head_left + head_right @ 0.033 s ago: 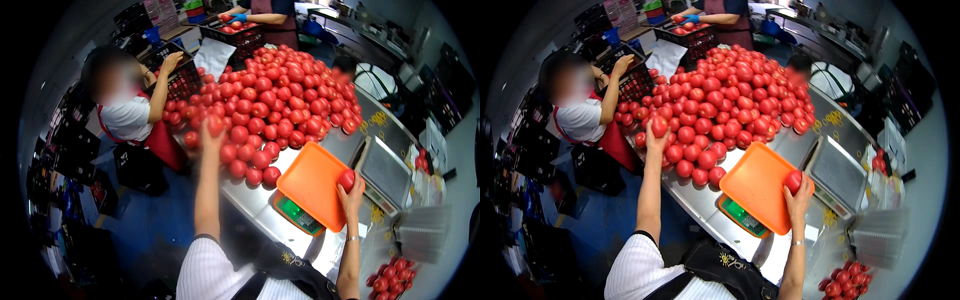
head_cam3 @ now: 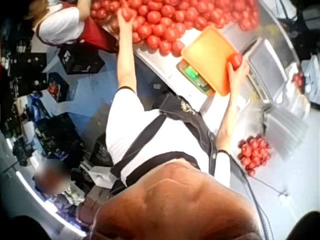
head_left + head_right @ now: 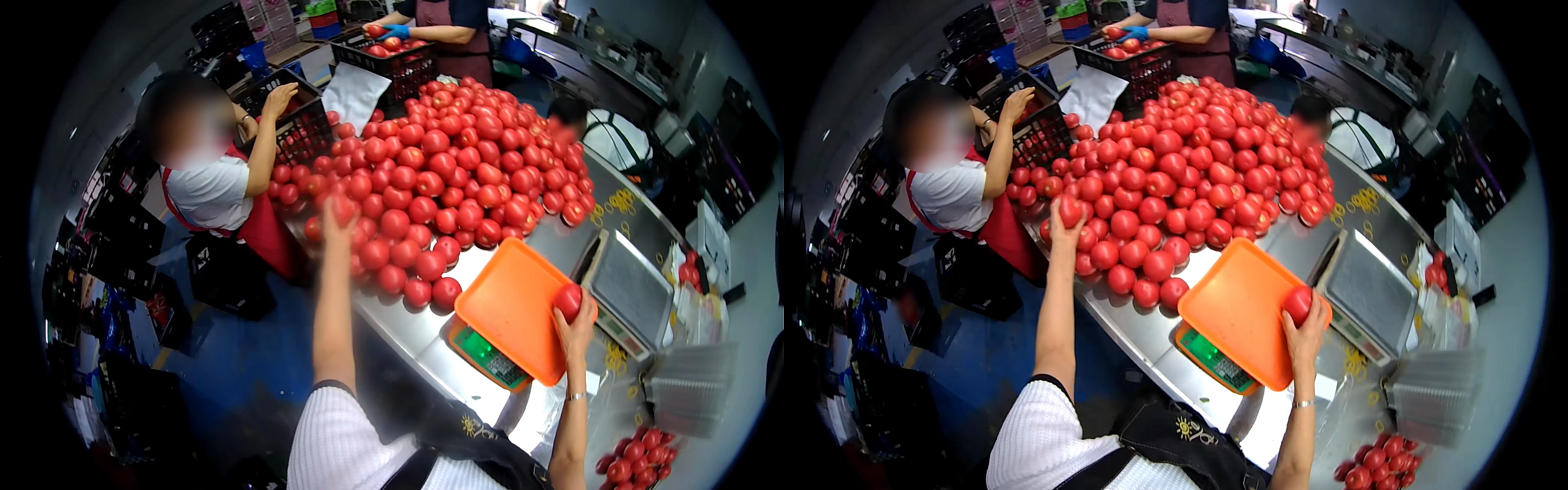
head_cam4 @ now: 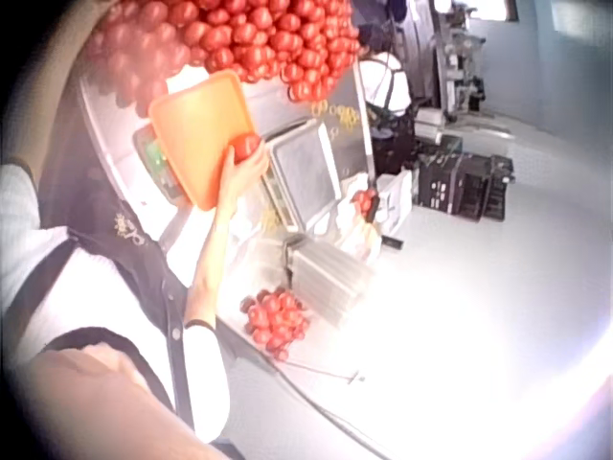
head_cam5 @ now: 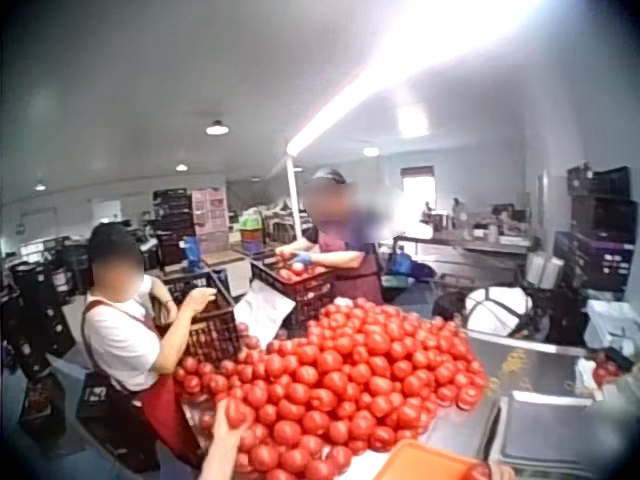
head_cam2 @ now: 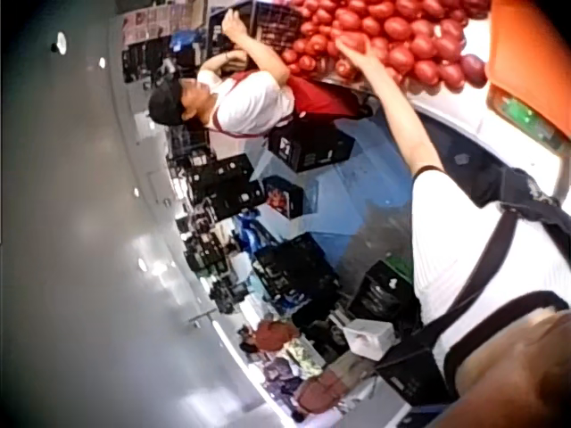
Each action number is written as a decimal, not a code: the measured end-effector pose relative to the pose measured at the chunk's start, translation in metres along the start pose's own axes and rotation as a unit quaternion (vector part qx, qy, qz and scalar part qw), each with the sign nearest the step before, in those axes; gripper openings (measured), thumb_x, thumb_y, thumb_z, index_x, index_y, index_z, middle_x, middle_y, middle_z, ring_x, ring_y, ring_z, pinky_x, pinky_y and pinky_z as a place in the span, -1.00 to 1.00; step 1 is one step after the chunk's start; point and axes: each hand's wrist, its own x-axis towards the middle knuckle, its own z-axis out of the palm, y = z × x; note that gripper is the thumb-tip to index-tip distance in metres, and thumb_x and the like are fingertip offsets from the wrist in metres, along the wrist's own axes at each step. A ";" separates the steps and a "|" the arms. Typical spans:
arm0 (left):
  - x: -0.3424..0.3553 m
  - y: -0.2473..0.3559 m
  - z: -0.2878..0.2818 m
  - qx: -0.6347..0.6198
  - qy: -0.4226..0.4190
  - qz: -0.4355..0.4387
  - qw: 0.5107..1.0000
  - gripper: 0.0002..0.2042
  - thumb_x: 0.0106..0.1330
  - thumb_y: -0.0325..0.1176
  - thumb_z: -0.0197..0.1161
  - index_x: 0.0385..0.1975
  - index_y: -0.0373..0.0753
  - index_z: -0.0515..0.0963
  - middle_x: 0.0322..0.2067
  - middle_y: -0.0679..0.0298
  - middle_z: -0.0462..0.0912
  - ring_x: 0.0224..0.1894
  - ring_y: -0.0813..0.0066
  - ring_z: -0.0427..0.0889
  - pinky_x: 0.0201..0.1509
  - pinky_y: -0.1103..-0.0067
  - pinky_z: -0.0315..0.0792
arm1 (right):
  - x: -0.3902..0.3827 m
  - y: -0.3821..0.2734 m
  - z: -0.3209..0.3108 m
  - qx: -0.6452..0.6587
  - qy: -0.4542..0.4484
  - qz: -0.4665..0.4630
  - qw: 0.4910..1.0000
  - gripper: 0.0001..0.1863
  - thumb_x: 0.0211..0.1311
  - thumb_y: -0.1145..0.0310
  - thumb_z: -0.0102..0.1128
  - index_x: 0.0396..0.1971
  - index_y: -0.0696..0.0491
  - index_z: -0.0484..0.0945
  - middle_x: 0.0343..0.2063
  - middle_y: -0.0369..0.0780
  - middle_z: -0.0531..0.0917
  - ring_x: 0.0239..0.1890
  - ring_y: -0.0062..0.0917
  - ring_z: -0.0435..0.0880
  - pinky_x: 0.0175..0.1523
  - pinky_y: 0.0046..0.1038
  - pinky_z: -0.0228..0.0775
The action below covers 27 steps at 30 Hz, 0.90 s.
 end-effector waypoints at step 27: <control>0.092 -0.066 0.158 0.580 -0.310 0.399 0.639 -0.64 0.24 -0.35 0.17 0.01 -0.37 0.43 0.00 -0.01 0.47 0.08 0.10 0.40 0.22 0.35 0.24 | 0.025 -0.021 -0.003 -0.052 0.004 0.056 0.997 -0.17 -0.22 0.26 0.48 0.14 0.06 0.27 0.01 -0.05 0.38 0.01 -0.11 0.46 0.05 -0.22 0.42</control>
